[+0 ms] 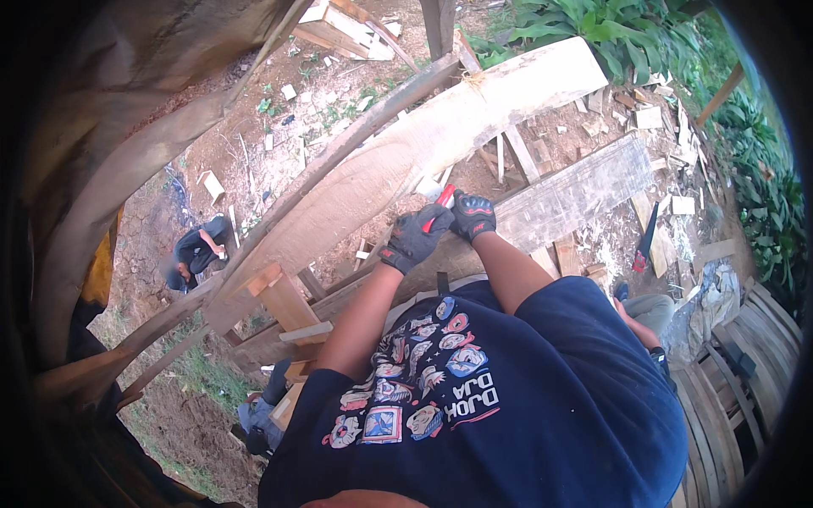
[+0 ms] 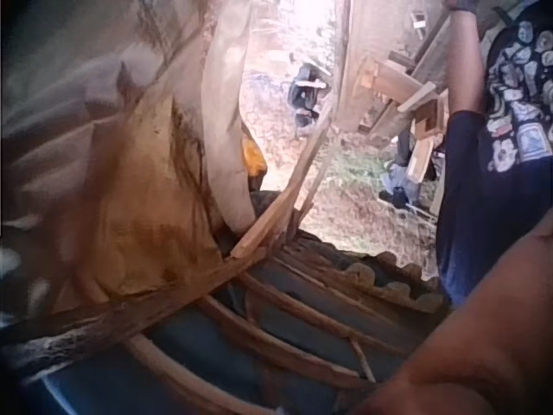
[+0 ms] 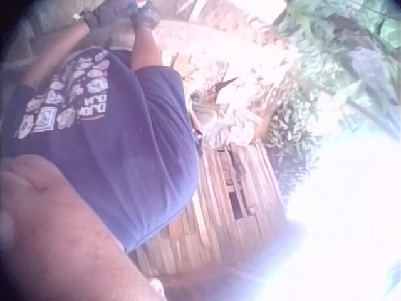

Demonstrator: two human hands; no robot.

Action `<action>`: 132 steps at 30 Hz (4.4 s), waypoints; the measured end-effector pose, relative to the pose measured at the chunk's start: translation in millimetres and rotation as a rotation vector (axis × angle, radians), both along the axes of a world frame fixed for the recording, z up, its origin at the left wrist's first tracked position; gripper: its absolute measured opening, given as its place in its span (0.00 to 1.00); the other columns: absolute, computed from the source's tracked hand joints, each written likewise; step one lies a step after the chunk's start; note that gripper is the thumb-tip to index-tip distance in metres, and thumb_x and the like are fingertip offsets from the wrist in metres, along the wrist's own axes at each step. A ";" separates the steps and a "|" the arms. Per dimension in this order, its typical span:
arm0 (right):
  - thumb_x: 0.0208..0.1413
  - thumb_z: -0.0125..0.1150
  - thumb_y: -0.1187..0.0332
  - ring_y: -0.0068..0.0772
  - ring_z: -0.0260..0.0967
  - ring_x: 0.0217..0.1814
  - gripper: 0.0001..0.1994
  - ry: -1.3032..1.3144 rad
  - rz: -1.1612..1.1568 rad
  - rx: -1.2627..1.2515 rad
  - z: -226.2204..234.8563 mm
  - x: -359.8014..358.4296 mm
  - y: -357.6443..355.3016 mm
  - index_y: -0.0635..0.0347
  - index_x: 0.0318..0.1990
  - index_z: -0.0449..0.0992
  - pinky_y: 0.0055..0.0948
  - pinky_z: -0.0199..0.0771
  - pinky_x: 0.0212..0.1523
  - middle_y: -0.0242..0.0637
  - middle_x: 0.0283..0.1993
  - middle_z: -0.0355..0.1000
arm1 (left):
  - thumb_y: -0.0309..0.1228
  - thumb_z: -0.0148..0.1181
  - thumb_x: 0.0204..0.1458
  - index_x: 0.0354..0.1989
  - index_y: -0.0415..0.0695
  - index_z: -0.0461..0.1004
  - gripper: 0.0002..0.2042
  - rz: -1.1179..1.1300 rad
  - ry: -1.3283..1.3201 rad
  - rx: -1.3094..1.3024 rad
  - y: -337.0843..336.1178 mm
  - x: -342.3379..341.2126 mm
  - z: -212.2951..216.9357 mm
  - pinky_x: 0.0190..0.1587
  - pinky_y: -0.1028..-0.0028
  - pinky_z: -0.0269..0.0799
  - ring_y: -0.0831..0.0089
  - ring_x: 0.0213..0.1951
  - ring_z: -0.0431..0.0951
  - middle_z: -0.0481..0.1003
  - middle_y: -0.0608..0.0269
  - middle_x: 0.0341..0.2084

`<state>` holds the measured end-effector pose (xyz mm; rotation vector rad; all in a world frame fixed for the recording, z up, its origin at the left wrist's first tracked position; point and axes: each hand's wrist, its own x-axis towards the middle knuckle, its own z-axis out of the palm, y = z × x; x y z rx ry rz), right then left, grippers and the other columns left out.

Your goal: The person uses a hand saw to cut a small piece of wood that is clamped to a larger wooden beam. They hold the wood steady with one hand while sawing with the other, then remove the cut piece.

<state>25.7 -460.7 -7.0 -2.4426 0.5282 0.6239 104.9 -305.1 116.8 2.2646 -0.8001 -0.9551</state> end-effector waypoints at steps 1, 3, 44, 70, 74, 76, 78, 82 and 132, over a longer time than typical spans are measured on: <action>0.60 0.64 0.41 0.55 0.83 0.53 0.28 -0.019 0.057 -0.001 3.2 -1.4 2.8 0.58 0.51 0.81 0.52 0.80 0.54 0.54 0.47 0.83 | 0.52 0.56 0.70 0.50 0.50 0.82 0.19 0.047 -0.003 0.023 0.8 -5.6 2.8 0.50 0.51 0.78 0.43 0.47 0.84 0.85 0.49 0.45; 0.60 0.63 0.42 0.54 0.83 0.54 0.27 -0.014 0.064 0.011 9.1 -0.6 8.3 0.57 0.51 0.81 0.51 0.80 0.55 0.54 0.47 0.83 | 0.53 0.55 0.70 0.51 0.50 0.82 0.20 0.127 0.017 -0.021 12.0 -6.4 10.4 0.50 0.50 0.78 0.41 0.47 0.84 0.84 0.47 0.43; 0.60 0.62 0.48 0.54 0.84 0.50 0.22 0.044 -0.126 0.018 19.3 8.8 8.6 0.54 0.50 0.83 0.51 0.82 0.52 0.52 0.46 0.85 | 0.30 0.67 0.66 0.52 0.45 0.84 0.09 0.124 0.000 -0.226 126.4 -65.3 141.2 0.49 0.60 0.83 0.54 0.48 0.88 0.86 0.52 0.44; 0.60 0.64 0.45 0.55 0.83 0.52 0.24 -0.068 -0.009 -0.042 -9.4 -5.8 6.5 0.57 0.49 0.83 0.51 0.81 0.55 0.54 0.48 0.84 | 0.46 0.59 0.70 0.50 0.50 0.84 0.15 0.002 -0.072 -0.133 0.7 -10.2 -17.1 0.46 0.53 0.80 0.47 0.42 0.87 0.86 0.52 0.42; 0.58 0.66 0.42 0.55 0.83 0.53 0.27 -0.035 -0.118 0.036 -0.8 -2.7 7.6 0.58 0.51 0.81 0.50 0.81 0.55 0.53 0.47 0.84 | 0.49 0.60 0.69 0.49 0.51 0.84 0.16 0.050 -0.044 -0.091 -0.3 5.4 -3.1 0.47 0.52 0.80 0.46 0.44 0.86 0.85 0.50 0.42; 0.58 0.66 0.42 0.56 0.82 0.55 0.28 -0.009 -0.083 0.032 7.1 3.2 5.6 0.57 0.53 0.81 0.51 0.80 0.56 0.54 0.48 0.84 | 0.50 0.60 0.69 0.50 0.51 0.84 0.17 0.054 -0.062 -0.066 -0.7 2.9 -1.2 0.48 0.51 0.79 0.45 0.45 0.86 0.85 0.49 0.42; 0.58 0.66 0.42 0.56 0.82 0.55 0.28 -0.031 -0.048 0.001 5.5 0.4 5.7 0.56 0.53 0.81 0.51 0.80 0.56 0.55 0.49 0.83 | 0.50 0.60 0.69 0.50 0.52 0.84 0.17 0.067 -0.061 -0.058 2.7 -0.4 -1.7 0.49 0.51 0.79 0.45 0.46 0.86 0.85 0.48 0.42; 0.60 0.63 0.43 0.55 0.82 0.56 0.27 0.028 -0.032 -0.005 5.3 3.1 8.8 0.55 0.55 0.81 0.52 0.80 0.57 0.53 0.51 0.83 | 0.51 0.60 0.68 0.50 0.52 0.84 0.17 0.073 -0.058 -0.043 5.0 0.0 -0.3 0.49 0.51 0.79 0.44 0.46 0.85 0.85 0.48 0.42; 0.58 0.63 0.49 0.53 0.84 0.50 0.21 0.051 -0.072 0.053 20.7 11.3 10.9 0.55 0.50 0.83 0.51 0.82 0.53 0.52 0.45 0.85 | 0.26 0.65 0.67 0.51 0.42 0.84 0.08 0.034 -0.174 -0.267 138.2 -70.9 124.6 0.50 0.61 0.84 0.59 0.47 0.88 0.86 0.55 0.45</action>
